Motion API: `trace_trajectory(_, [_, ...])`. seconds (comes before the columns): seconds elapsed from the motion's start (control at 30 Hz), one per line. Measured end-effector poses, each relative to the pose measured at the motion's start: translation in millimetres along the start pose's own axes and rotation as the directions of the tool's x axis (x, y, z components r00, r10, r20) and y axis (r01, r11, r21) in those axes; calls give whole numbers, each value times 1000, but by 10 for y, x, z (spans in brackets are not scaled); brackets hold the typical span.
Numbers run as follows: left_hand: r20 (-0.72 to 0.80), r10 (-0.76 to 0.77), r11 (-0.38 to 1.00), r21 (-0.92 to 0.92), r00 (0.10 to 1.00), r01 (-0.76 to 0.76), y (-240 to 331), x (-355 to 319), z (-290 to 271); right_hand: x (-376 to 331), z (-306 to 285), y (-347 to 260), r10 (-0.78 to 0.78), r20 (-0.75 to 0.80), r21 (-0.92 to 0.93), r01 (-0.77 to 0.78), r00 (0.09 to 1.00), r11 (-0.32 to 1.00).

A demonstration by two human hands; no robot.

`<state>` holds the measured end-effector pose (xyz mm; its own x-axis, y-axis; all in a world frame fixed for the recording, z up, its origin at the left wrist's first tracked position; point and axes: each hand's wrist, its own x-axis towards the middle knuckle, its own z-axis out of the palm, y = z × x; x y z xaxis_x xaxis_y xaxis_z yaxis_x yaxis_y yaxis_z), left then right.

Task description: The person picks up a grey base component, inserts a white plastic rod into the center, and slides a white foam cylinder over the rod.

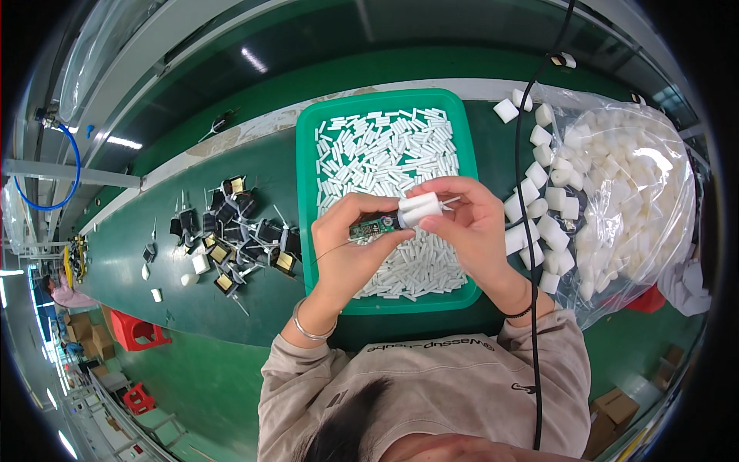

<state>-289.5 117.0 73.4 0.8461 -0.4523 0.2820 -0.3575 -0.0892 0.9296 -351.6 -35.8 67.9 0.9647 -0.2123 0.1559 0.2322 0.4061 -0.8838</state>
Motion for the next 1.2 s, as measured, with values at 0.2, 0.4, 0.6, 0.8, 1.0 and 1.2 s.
trace_trajectory(0.2, [163, -218, 958, -152, 962, 242, 70, 125, 48, 22, -74, 31, -32, -44, -75, 29, 999, 997])
trace_trajectory(0.4, [259, -302, 931, -127, 918, 342, -381, 1192, -11, 185, -207, 21, -159, -225, -201, 114, 961, 973])
trace_trajectory(0.6, [-166, -350, 811, 439, 922, 388, -1540, 2536, -429, 153, -245, -63, 16, 57, -448, 11, 998, 894])
trace_trajectory(0.8, [-254, -221, 233, 924, 942, 304, -1459, 2554, -732, 9, -258, 279, 112, 323, -927, 290, 940, 238])
trace_trajectory(1.0, [116, -539, 81, 993, 834, -86, -1900, 2326, -2240, 24, -210, 369, 216, 352, -931, 318, 911, 177])
trace_trajectory(1.2, [5, -235, 109, 994, 972, 21, -1329, 2074, -1939, 81, -194, 232, 129, 244, -809, 128, 961, 574])
